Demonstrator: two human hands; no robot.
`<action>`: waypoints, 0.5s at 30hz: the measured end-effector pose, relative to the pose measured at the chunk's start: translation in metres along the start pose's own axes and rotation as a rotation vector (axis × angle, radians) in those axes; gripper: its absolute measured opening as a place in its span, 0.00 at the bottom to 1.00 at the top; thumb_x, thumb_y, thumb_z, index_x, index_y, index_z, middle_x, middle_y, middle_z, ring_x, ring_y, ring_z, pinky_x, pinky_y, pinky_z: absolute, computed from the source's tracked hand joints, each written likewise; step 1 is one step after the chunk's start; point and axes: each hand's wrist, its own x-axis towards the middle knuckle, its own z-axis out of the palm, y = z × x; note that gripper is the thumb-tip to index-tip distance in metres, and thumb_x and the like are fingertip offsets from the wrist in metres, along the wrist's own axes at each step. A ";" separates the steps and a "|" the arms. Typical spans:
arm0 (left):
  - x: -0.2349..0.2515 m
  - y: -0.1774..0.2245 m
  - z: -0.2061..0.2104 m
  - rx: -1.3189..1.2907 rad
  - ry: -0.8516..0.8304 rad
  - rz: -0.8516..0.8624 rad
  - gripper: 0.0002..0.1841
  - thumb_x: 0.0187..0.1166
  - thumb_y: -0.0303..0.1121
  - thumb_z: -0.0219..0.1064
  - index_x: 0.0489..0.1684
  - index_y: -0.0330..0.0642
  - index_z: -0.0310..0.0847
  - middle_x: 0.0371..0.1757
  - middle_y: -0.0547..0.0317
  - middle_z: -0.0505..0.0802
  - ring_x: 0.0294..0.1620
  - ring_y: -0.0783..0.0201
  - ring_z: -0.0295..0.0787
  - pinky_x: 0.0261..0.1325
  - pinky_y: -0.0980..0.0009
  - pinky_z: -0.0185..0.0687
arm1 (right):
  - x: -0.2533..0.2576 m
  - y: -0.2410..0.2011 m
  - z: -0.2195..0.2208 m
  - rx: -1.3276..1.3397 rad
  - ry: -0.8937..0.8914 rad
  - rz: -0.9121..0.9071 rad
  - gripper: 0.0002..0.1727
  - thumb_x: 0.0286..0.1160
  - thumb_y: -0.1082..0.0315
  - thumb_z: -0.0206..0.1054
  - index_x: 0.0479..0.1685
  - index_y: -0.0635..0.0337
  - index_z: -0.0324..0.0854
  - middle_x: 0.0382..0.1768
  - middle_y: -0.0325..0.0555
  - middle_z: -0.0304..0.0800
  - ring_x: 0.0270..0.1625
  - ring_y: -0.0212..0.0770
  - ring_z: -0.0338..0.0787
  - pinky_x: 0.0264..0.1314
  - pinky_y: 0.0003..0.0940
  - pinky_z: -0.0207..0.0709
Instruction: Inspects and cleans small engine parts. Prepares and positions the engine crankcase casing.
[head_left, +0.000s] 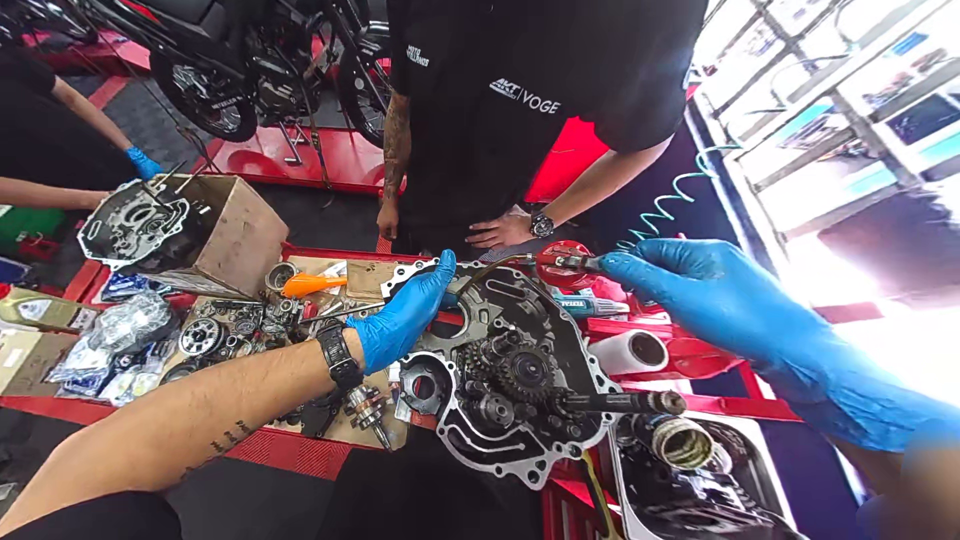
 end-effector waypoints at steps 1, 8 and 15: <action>0.000 0.000 0.001 0.001 0.000 0.002 0.38 0.93 0.60 0.35 0.82 0.35 0.66 0.64 0.44 0.90 0.58 0.61 0.91 0.62 0.63 0.83 | -0.001 0.000 0.000 0.018 0.003 0.013 0.29 0.80 0.33 0.57 0.18 0.44 0.78 0.14 0.34 0.76 0.20 0.34 0.77 0.23 0.42 0.67; -0.013 0.000 0.012 0.238 -0.129 0.115 0.38 0.93 0.59 0.38 0.86 0.33 0.63 0.77 0.38 0.81 0.76 0.53 0.80 0.78 0.53 0.74 | -0.014 0.020 -0.006 0.324 0.066 0.083 0.22 0.83 0.40 0.61 0.31 0.43 0.87 0.23 0.32 0.85 0.24 0.29 0.82 0.26 0.28 0.77; -0.014 -0.004 -0.009 0.961 -0.328 0.464 0.38 0.93 0.56 0.45 0.94 0.36 0.51 0.70 0.32 0.86 0.75 0.39 0.81 0.81 0.44 0.69 | -0.020 0.029 -0.008 0.449 0.165 0.161 0.16 0.86 0.54 0.59 0.38 0.53 0.87 0.22 0.30 0.82 0.20 0.23 0.76 0.22 0.21 0.71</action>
